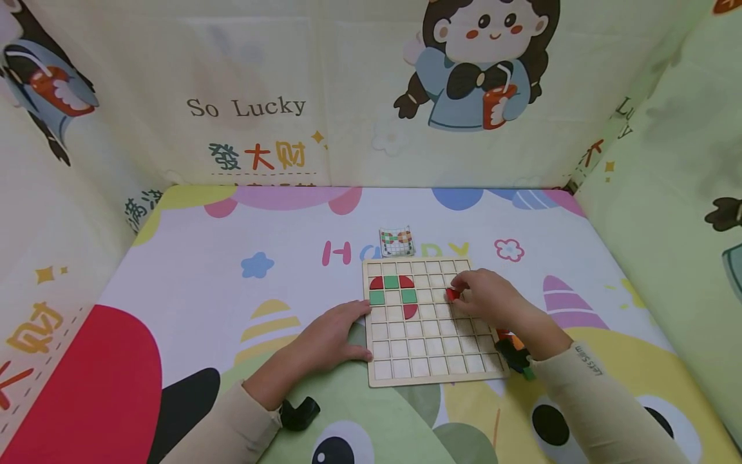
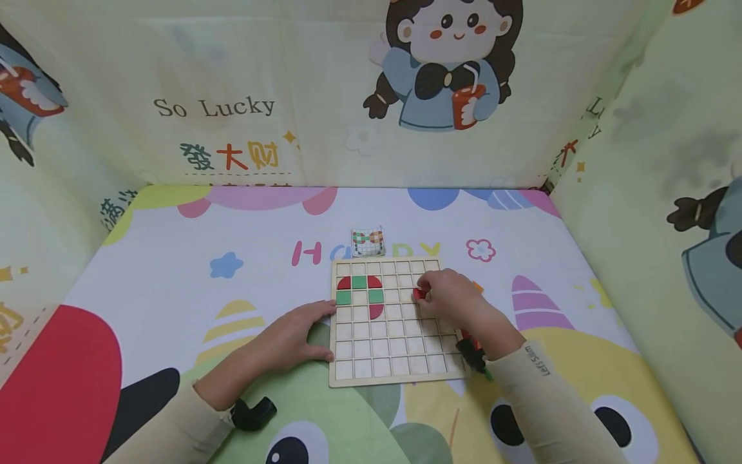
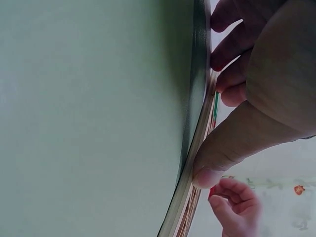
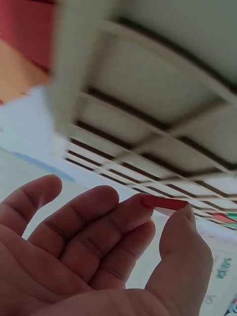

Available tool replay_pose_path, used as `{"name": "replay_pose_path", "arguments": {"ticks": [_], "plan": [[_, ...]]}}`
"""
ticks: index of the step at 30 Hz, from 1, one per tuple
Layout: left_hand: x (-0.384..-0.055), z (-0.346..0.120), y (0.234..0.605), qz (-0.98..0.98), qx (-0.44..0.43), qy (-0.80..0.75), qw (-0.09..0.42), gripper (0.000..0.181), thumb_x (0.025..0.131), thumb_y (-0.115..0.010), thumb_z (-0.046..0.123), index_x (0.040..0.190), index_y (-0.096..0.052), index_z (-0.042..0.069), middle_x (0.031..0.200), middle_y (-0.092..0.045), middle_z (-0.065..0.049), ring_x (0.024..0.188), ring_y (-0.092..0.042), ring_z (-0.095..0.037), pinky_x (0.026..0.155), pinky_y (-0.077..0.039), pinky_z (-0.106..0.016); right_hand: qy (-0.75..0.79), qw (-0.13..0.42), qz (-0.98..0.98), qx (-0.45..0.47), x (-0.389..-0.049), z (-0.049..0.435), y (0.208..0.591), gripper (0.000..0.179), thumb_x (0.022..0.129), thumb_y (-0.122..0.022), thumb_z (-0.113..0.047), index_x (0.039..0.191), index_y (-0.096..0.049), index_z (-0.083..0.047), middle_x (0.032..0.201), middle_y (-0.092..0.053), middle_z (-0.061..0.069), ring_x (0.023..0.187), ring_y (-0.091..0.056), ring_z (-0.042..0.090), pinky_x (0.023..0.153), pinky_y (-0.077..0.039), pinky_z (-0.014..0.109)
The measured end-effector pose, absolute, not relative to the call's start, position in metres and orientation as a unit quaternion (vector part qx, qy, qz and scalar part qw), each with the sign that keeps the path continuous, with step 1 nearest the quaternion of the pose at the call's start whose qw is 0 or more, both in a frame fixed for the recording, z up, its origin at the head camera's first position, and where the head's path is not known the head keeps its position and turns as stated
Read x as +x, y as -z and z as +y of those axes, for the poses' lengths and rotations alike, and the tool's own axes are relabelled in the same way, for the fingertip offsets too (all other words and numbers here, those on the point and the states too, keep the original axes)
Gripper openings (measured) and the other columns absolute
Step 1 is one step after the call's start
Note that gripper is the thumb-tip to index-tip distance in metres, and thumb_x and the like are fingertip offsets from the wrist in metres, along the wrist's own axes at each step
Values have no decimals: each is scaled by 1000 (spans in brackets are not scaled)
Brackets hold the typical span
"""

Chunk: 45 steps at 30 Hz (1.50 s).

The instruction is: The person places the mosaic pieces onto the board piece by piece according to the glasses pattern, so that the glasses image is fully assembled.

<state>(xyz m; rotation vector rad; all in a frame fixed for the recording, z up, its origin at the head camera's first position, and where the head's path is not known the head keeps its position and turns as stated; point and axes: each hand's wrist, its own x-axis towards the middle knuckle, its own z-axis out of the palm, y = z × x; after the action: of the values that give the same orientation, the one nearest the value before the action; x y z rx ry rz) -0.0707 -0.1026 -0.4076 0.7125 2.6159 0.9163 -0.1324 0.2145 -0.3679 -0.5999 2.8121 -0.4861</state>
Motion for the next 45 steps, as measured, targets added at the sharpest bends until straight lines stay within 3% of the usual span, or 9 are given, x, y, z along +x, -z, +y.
{"name": "replay_pose_path", "arguments": {"ticks": [11,18,25,31,37,45], "plan": [[-70,-103,407,905,245,-317,144,79,82,-85,31,146,-48,3,152,-45,-10,140,-40,-32,112,-36,-47,183,85,938,-282,-124,178,373,13,89,-73,-15,95,-70,-4,87,-67,-1,83,-59,21,80,-53,40],[-70,-102,407,907,245,-312,142,79,82,-85,32,145,-49,4,152,-46,-9,140,-40,-31,113,-36,-46,179,107,940,-271,-116,155,375,15,88,-74,-19,97,-70,-8,88,-65,-2,89,-57,21,83,-52,38],[-70,-101,404,911,239,-305,142,79,81,-85,33,146,-49,5,151,-46,-9,139,-41,-30,112,-37,-46,180,102,936,-284,-112,136,376,10,89,-74,-22,90,-70,-13,75,-58,-9,78,-52,16,72,-49,31],[-70,-101,404,911,236,-306,144,79,81,-85,33,146,-49,5,151,-47,-9,139,-41,-30,112,-37,-46,175,127,935,-280,-111,125,376,19,88,-76,-23,101,-72,-10,80,-58,-8,81,-52,15,73,-49,30],[-70,-101,406,911,237,-307,142,79,80,-86,33,145,-50,5,150,-48,-9,139,-42,-30,112,-37,-46,165,106,929,-314,-112,118,375,10,90,-74,-20,94,-71,-12,71,-55,-9,72,-51,13,66,-46,28],[-71,-101,406,910,238,-308,143,78,80,-85,33,144,-51,4,149,-48,-9,139,-42,-30,112,-37,-46,140,107,932,-318,-115,106,377,15,89,-76,-21,100,-74,-11,82,-66,-5,72,-56,13,69,-51,28]]}}
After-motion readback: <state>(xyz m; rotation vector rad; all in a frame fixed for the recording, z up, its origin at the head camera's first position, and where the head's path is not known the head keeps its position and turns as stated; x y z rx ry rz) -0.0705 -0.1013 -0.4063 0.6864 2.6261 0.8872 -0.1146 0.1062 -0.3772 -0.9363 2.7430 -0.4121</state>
